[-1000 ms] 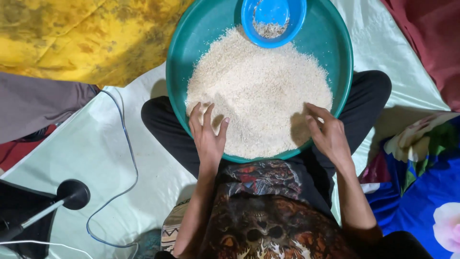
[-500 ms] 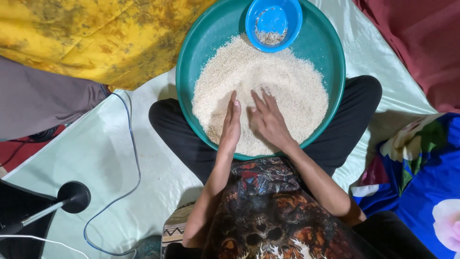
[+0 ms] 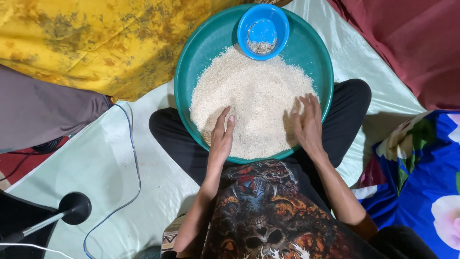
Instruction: Sorting through a large tray of rice by hand to remove impurities and placing them into a smaller bowl.
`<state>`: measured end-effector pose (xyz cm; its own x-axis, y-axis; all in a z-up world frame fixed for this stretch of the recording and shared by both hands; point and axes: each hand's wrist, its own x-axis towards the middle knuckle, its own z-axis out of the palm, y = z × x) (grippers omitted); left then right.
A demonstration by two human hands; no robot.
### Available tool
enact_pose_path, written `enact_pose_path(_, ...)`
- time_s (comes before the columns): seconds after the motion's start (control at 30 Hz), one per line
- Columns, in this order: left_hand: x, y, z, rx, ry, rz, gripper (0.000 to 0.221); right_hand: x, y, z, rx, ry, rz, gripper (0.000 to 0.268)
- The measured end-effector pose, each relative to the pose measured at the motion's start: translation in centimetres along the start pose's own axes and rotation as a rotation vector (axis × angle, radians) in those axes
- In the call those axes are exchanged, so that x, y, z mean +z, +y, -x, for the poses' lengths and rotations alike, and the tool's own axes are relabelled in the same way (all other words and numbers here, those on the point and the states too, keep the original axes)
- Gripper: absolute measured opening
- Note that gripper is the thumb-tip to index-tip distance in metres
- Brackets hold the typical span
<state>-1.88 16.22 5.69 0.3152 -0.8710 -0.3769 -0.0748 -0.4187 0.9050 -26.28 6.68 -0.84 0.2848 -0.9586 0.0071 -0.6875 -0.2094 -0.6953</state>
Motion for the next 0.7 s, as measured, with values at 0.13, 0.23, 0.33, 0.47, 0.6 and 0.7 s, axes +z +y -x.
enact_pose_path(0.13,0.1,-0.4,0.0,-0.003,0.015,0.05,0.056,0.6,-2.4,-0.1,0.122,-0.015,-0.146,0.054)
enact_pose_path(0.23,-0.1,-1.0,0.0,0.006,0.069,0.117,0.06,2.4,-4.0,-0.5,0.202,0.013,-0.273,0.059)
enact_pose_path(0.33,0.1,-0.5,0.4,-0.027,0.142,0.315,0.074,4.5,-5.6,-1.3,0.299,0.106,-0.372,0.057)
enact_pose_path(0.47,0.1,-0.1,1.1,0.016,0.178,0.331,0.075,6.6,-7.7,-2.5,0.289,0.16,-0.435,0.057)
enact_pose_path(0.6,0.6,-1.7,0.5,0.046,0.175,0.28,0.07,8.0,-8.3,-3.2,0.1,-0.015,-0.239,0.062)
enact_pose_path(0.7,1.0,-2.8,0.0,0.071,0.152,0.22,0.065,8.3,-7.3,-3.0,-0.151,-0.172,-0.057,0.068)
